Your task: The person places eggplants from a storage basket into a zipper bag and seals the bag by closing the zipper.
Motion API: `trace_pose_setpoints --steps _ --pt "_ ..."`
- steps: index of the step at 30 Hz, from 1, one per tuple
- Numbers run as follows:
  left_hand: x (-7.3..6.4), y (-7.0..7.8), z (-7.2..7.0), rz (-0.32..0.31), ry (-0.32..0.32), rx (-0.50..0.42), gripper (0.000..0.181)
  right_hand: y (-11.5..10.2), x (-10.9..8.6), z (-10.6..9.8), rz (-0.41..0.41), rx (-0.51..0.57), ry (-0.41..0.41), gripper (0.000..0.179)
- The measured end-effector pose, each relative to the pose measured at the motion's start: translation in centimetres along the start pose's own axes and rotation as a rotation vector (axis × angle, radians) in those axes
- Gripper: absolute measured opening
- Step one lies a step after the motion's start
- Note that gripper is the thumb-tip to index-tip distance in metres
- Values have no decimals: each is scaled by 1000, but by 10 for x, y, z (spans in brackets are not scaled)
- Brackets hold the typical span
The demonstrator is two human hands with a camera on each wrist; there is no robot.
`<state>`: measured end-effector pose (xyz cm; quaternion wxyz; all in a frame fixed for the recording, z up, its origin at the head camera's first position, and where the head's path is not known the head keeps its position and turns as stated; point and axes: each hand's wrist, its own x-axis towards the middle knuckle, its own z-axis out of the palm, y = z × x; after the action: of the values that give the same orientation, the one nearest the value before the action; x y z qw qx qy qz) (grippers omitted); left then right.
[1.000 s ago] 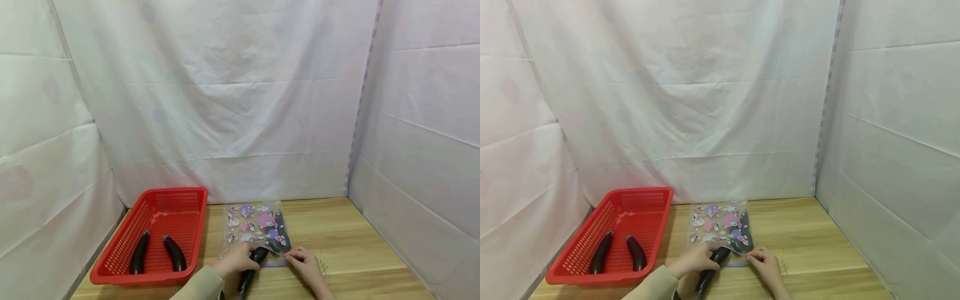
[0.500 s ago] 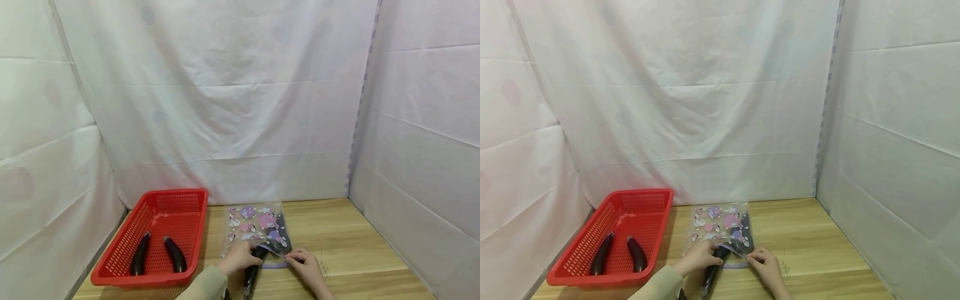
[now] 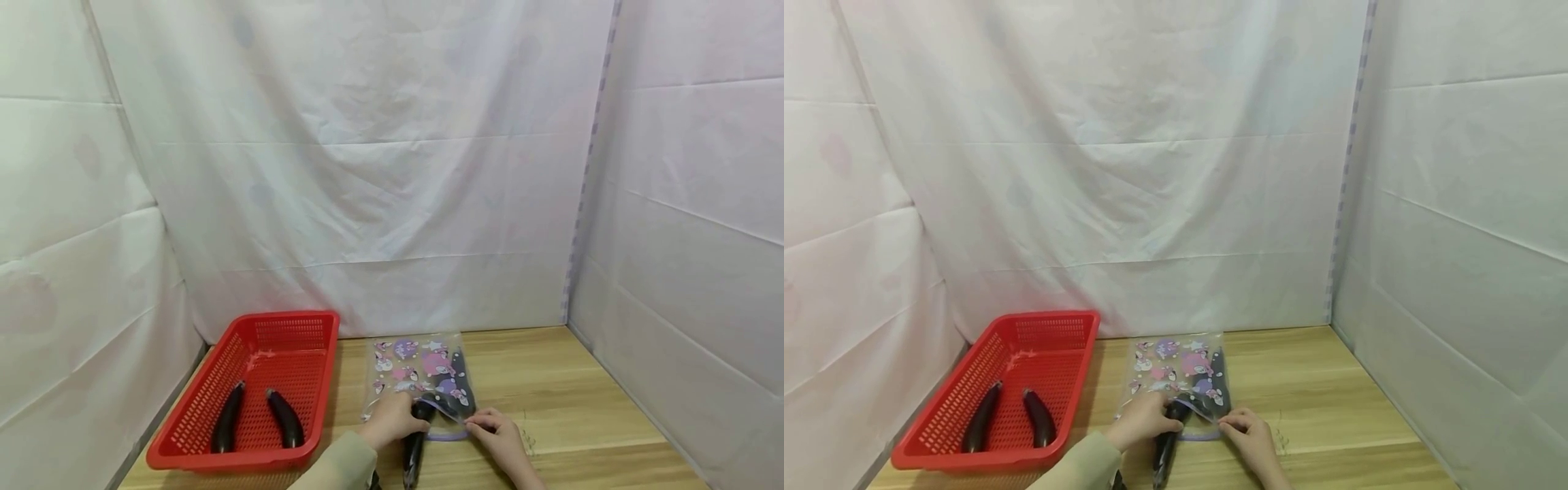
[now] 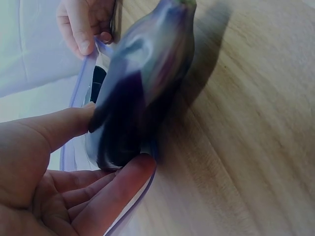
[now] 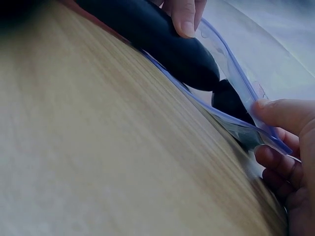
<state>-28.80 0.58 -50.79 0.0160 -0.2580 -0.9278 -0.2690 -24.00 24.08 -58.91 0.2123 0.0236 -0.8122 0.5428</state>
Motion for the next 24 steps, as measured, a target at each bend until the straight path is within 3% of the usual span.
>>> trace_pose_setpoints --steps 5,9,21,24 --pt "0 2 -2 4 -6 51 37 -2 0 1 26 -5 -1 12" --pt "1 4 -3 -8 -20 60 36 -15 -2 1 35 -14 21 12" --pt "-1 6 -7 0 -53 90 43 -4 2 -2 30 1 -19 12" --pt "-6 5 -11 27 -59 95 37 -3 2 -3 30 -14 -16 10"
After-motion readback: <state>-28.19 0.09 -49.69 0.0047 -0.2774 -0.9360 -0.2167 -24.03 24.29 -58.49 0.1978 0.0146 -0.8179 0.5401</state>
